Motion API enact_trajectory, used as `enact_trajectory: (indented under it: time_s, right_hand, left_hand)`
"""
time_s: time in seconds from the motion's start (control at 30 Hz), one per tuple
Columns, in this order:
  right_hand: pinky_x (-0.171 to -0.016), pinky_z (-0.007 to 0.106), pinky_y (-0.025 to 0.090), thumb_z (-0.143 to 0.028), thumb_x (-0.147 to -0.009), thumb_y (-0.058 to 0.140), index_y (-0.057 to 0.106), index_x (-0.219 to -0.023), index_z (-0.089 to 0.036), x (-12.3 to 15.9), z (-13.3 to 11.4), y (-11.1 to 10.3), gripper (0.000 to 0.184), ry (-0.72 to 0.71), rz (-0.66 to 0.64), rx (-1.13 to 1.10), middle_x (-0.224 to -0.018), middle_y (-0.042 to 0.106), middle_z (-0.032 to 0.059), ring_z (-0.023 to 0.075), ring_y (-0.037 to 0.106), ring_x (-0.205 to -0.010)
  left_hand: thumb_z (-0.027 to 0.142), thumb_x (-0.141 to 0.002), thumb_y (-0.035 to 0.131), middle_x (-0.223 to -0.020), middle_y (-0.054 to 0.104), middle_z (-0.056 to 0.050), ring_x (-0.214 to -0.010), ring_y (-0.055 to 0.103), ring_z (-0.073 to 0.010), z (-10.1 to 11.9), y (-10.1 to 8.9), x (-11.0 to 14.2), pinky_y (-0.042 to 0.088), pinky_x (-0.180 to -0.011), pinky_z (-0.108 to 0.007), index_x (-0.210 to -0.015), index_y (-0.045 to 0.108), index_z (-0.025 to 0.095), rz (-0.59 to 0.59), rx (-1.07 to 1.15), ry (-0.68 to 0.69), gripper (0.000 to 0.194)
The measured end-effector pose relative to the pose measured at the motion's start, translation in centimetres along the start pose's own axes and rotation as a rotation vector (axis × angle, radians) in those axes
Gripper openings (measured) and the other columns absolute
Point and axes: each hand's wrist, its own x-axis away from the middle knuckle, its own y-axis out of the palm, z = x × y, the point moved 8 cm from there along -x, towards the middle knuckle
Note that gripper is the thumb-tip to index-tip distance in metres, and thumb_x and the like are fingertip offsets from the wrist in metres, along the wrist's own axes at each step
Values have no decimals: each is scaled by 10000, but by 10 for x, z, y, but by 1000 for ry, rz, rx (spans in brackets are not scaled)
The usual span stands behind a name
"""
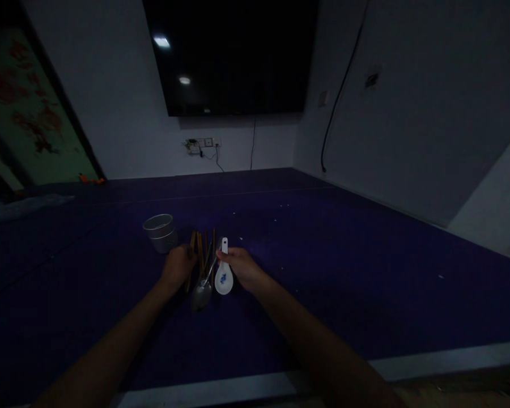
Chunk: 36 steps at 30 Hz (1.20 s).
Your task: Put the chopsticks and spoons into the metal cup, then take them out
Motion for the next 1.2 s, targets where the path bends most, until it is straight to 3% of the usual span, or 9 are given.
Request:
enact_trajectory:
  time_s: [0.57,0.77,0.9,1.07,1.2]
  right_hand:
    - [-543,233,389,-486,-578,745,592,-595,-152,-2,9,16,368,10,-110,-97,-541,577,-21,88,505,-487]
    - [-535,240,390,-483,-559,756,574,-580,-154,-5,3,1,376,-1,0,-99,-506,553,-34,84,490,-460]
    - [-534,251,398,-486,-492,786,570,-581,-152,-6,-1,-10,408,11,67,-108,-500,553,-37,94,505,-460]
    - [-535,260,408,-488,-475,791,567,-574,-157,-8,1,-14,412,28,91,-101,-478,541,-46,95,505,-448]
    - [-516,255,395,-486,-505,779,556,-557,-159,-8,2,-14,399,30,87,-71,-471,545,-42,102,520,-450]
  left_hand:
    - [191,-825,447,-922,634,-102,-837,600,-163,15,10,-4,411,-704,-231,-929,626,137,-42,-20,197,213]
    - [345,-863,405,-928,600,-101,-797,588,-165,25,-2,5,407,-648,-243,-871,621,146,30,-110,203,294]
    - [436,-834,447,-880,609,-80,-792,582,-167,37,3,10,413,-645,-241,-756,612,161,-34,-114,300,330]
    - [417,-830,466,-874,631,-99,-841,587,-192,45,9,14,431,-699,-260,-777,627,150,-109,-162,390,317]
    - [348,-829,478,-951,637,-121,-909,587,-205,45,11,13,439,-750,-268,-910,639,145,-132,-177,368,271]
